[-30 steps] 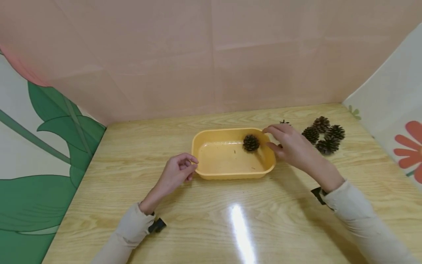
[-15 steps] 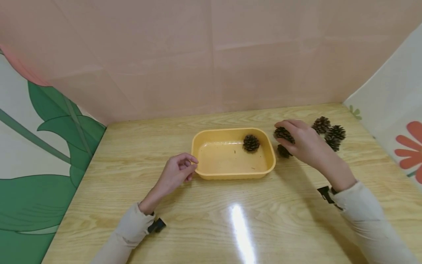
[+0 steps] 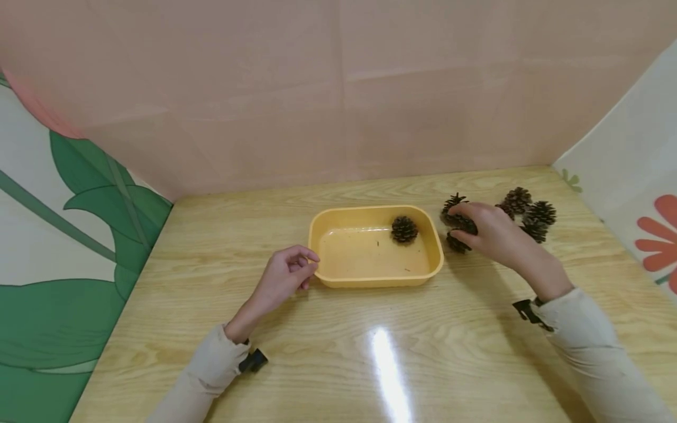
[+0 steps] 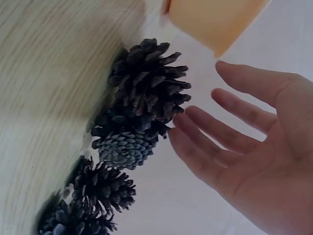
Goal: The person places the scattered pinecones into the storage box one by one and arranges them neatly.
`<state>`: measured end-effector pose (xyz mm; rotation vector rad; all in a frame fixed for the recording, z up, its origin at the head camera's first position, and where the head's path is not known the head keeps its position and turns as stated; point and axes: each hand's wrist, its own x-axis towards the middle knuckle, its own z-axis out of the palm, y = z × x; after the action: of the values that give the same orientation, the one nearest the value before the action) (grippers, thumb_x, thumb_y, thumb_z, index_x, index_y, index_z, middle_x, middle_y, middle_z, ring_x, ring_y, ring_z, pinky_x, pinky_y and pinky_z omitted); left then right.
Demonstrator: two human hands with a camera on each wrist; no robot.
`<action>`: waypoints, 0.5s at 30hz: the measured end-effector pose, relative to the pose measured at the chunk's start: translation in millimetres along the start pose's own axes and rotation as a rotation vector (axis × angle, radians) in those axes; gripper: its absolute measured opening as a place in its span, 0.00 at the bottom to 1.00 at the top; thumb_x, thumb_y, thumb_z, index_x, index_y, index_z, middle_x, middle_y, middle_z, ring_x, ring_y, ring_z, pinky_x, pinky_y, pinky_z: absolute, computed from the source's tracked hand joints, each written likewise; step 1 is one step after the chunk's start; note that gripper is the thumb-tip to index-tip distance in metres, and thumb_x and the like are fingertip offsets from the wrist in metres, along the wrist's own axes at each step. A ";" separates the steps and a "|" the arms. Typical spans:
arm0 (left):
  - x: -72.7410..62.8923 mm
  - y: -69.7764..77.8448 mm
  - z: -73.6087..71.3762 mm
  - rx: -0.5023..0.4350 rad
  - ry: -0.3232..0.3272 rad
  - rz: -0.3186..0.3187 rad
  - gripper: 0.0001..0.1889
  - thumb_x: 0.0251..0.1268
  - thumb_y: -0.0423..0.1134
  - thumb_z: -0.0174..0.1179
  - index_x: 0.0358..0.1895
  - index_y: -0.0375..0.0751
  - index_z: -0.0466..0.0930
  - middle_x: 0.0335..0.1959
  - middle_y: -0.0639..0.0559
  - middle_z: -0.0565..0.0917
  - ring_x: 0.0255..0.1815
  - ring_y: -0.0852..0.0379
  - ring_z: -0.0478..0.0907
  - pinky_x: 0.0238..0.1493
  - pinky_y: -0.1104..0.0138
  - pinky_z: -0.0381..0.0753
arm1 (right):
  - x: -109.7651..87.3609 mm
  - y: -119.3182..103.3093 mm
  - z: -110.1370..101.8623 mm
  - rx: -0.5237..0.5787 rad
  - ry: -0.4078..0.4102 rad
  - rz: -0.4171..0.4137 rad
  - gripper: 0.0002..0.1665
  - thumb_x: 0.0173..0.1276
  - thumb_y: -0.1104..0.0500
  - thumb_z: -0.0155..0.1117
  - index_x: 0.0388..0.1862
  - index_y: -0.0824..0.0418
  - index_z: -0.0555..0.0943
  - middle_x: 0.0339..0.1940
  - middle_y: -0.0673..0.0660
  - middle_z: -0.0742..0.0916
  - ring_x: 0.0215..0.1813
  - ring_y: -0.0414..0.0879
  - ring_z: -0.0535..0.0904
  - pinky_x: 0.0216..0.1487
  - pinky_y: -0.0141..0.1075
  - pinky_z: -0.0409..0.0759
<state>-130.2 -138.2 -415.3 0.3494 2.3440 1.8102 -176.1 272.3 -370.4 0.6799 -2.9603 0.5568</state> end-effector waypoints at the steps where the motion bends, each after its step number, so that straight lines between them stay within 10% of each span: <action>1: 0.0 0.4 0.3 -0.001 -0.001 0.000 0.08 0.69 0.29 0.60 0.45 0.26 0.80 0.25 0.37 0.78 0.17 0.55 0.74 0.19 0.65 0.76 | -0.3 1.3 0.6 0.000 -0.024 0.004 0.25 0.68 0.62 0.69 0.60 0.70 0.76 0.54 0.70 0.83 0.54 0.66 0.80 0.52 0.59 0.78; 15: -0.3 1.3 0.4 0.005 0.002 -0.007 0.08 0.70 0.29 0.60 0.45 0.26 0.79 0.26 0.32 0.78 0.17 0.51 0.74 0.18 0.65 0.75 | 1.6 9.1 9.6 -0.003 -0.170 0.042 0.26 0.64 0.64 0.71 0.60 0.71 0.76 0.54 0.70 0.83 0.52 0.65 0.81 0.50 0.58 0.79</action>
<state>-129.7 -137.6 -414.1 0.3393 2.3486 1.8032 -181.2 275.9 -382.3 0.6999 -3.1388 0.5222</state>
